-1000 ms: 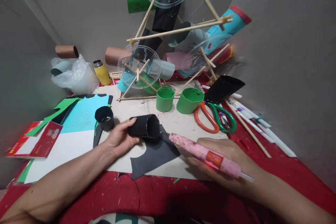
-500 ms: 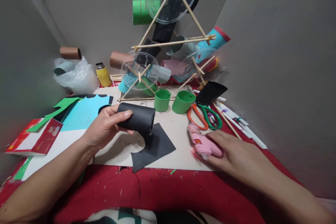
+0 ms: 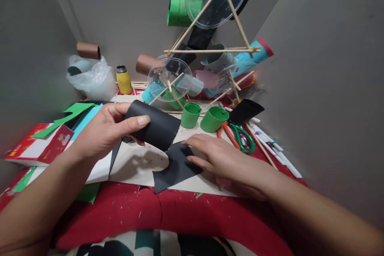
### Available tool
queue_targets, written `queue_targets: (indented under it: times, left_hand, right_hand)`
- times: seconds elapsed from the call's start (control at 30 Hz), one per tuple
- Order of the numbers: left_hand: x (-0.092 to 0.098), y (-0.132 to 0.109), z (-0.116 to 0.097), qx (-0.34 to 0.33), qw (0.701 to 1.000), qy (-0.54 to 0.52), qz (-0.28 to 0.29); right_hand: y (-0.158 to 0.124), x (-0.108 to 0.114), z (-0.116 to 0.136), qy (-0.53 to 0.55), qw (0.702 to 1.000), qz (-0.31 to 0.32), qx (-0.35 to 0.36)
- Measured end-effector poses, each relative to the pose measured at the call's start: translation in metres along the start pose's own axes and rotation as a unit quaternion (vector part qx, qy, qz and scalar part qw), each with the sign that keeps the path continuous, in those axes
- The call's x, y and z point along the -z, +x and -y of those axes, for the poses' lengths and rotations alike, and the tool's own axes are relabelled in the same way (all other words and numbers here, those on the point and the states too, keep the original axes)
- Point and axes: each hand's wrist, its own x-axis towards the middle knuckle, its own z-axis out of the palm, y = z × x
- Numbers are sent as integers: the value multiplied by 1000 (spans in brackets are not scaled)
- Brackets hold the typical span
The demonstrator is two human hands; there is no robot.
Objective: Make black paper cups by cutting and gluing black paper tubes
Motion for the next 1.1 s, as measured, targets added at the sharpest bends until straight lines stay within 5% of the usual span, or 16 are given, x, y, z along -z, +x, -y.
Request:
queue_targets:
  times: [0.17,0.47,0.6,0.7,0.77,0.83,0.97,1.1]
  left_hand:
    - [3,1,3,8,999,35,22]
    - [-4,6,6,39,995,86,25]
    - [-11,3,7,24,979,189,72]
    - [-18,1,8,-32,937,329,117]
    - [-24,1,9,-67,904,398,141]
    - [-29,1,10,-97,879,435,169]
    - [-37,1,10,-161,845,464,213]
    - [-41,2,9,-185,821,490,228]
  right_hand:
    - [51,-17,-19,-6,999,40,21]
    - [48,-24,-37,26,999,24,-2]
    - [45,-13,-39,44,997,-50,-26]
    - [37,10,-29,75,988,-136,-6]
    - [29,28,-15,128,959,-245,56]
    - [21,43,2,172,936,-278,133]
    - [14,54,24,154,938,-176,257]
    - [16,48,24,97,954,-144,245]
